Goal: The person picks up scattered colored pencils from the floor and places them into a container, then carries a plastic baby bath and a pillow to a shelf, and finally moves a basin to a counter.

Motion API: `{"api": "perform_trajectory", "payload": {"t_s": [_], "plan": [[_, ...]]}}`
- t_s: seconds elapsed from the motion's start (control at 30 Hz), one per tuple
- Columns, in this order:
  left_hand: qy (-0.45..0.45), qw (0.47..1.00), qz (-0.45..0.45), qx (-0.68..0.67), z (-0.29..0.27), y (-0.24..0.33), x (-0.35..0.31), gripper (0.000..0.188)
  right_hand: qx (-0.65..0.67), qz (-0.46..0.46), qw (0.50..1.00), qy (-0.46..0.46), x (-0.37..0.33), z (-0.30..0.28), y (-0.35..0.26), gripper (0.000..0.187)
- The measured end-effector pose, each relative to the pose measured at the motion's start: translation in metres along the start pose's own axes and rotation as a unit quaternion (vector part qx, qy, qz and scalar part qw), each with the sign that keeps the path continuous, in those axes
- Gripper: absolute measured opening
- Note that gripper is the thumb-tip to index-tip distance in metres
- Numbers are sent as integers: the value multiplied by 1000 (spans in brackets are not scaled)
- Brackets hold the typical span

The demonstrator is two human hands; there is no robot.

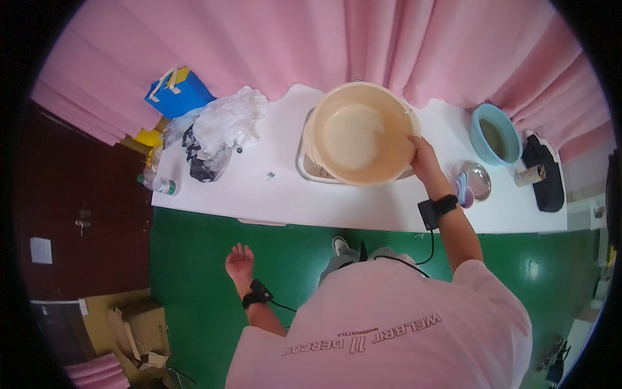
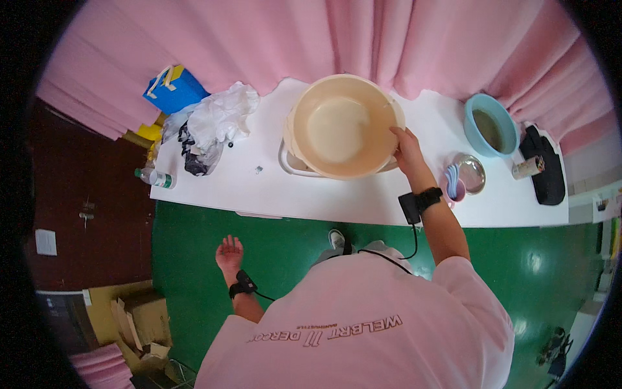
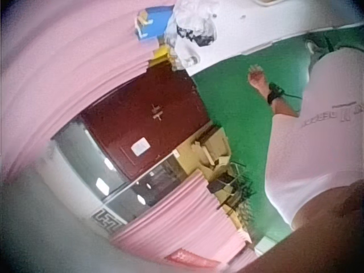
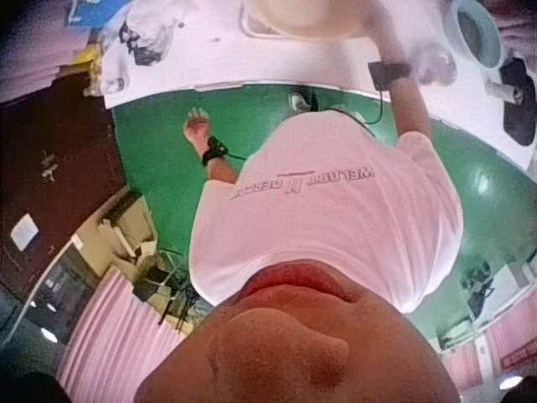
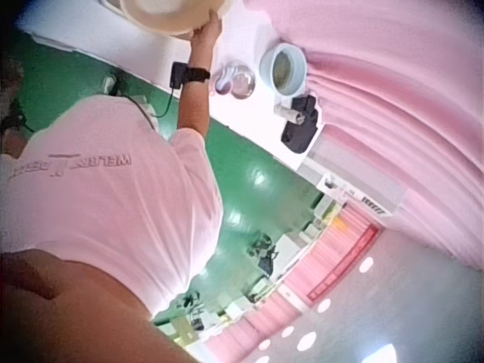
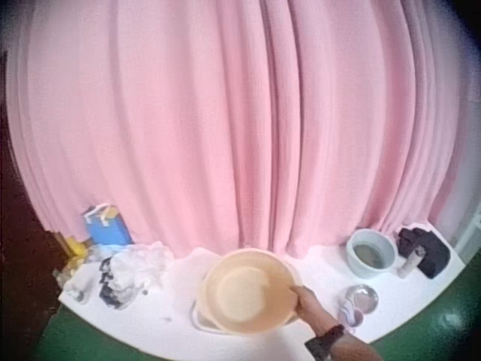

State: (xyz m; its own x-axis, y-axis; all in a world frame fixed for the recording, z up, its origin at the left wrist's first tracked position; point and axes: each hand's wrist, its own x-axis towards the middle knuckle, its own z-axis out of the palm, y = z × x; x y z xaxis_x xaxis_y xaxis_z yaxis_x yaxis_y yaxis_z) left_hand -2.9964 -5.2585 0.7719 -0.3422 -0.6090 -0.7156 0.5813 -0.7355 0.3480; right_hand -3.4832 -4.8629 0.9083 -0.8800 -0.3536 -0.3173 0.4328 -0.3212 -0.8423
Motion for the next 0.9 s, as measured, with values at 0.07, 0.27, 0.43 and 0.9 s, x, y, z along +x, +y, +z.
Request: {"api": "perform_trajectory", "payload": {"t_s": [0.07, 0.27, 0.43, 0.9], "plan": [[-2, 1000, 8, -13, -9, 0, -10, 29, -16, 10, 1000, 6, -8, 3, -6, 42], [2, 997, 65, -30, -39, 4, -78, 30, -22, -162, 979, 125, -38, -7, -25, 66], [18, 984, 141, -105, -93, -13, -156, 31, -141, -316, 938, 6, -83, 8, -1, 24], [189, 892, 345, -222, -201, -199, -407, 26, -195, 355, 814, -416, -183, 62, 162, 18]]}}
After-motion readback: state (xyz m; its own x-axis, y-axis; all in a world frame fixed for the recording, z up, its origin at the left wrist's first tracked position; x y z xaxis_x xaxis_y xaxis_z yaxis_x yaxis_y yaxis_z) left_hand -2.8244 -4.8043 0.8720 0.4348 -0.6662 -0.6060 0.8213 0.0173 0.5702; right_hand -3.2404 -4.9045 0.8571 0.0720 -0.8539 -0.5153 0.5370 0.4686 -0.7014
